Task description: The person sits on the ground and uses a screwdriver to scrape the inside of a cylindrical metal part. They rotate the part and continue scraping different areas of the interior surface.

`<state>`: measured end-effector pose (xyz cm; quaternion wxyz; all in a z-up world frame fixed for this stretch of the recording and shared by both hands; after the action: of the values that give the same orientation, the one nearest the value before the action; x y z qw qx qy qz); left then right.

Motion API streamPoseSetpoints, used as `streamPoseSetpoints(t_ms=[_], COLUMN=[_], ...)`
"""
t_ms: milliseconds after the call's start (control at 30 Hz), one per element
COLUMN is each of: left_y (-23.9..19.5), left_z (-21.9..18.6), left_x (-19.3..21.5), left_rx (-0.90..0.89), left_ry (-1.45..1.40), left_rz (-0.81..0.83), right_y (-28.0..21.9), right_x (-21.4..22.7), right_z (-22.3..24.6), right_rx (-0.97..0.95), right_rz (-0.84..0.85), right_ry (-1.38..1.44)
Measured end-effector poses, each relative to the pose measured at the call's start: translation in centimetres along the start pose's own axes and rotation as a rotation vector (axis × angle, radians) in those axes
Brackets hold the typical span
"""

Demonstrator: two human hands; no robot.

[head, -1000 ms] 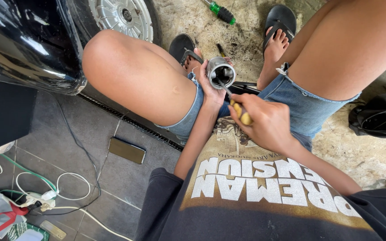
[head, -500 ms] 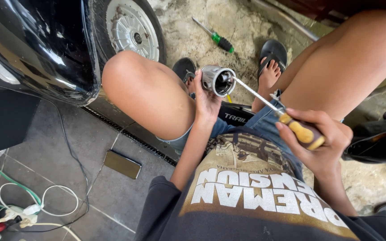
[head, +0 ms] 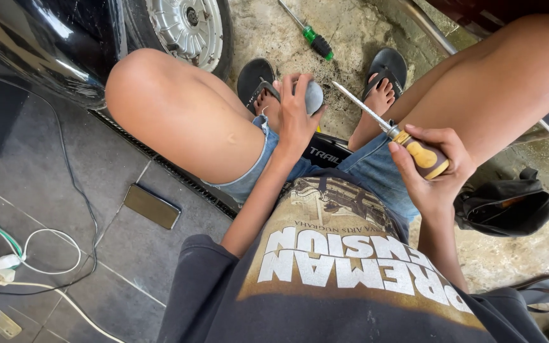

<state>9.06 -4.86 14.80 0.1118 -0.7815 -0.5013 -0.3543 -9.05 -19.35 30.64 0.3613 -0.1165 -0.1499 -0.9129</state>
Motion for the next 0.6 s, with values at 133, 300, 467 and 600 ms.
streamPoseSetpoints(t_ms=[133, 300, 467, 600], left_y=[-0.5, -0.1, -0.9, 0.0], left_z=[2.2, 2.6, 2.8, 1.2], left_x=[-2.1, -1.9, -2.7, -0.6], left_rx=[0.047, 0.062, 0.039, 0.095], left_ry=[0.050, 0.059, 0.092, 0.169], left_rz=[0.266, 0.173, 0.261, 0.115], right_y=[0.0, -0.3, -0.5, -1.0], right_x=[0.4, 1.4, 2.2, 3.1], right_z=[-0.2, -0.6, -1.2, -1.6], right_rx=[-0.003, 0.000, 0.027, -0.004], right_rz=[0.007, -0.021, -0.063, -0.092], right_ry=[-0.001, 0.001, 0.021, 0.050])
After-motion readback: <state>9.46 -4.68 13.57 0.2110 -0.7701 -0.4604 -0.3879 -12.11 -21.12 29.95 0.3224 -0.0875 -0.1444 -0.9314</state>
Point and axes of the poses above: each hand's wrist, its own y-axis towards the middle knuckle, its own x-axis out of the back of the hand, z = x × y, the point moved 6 cm from there along y, towards the middle knuckle, and after that the axes turned 6 degrees about -z, right-handed, at the moved point
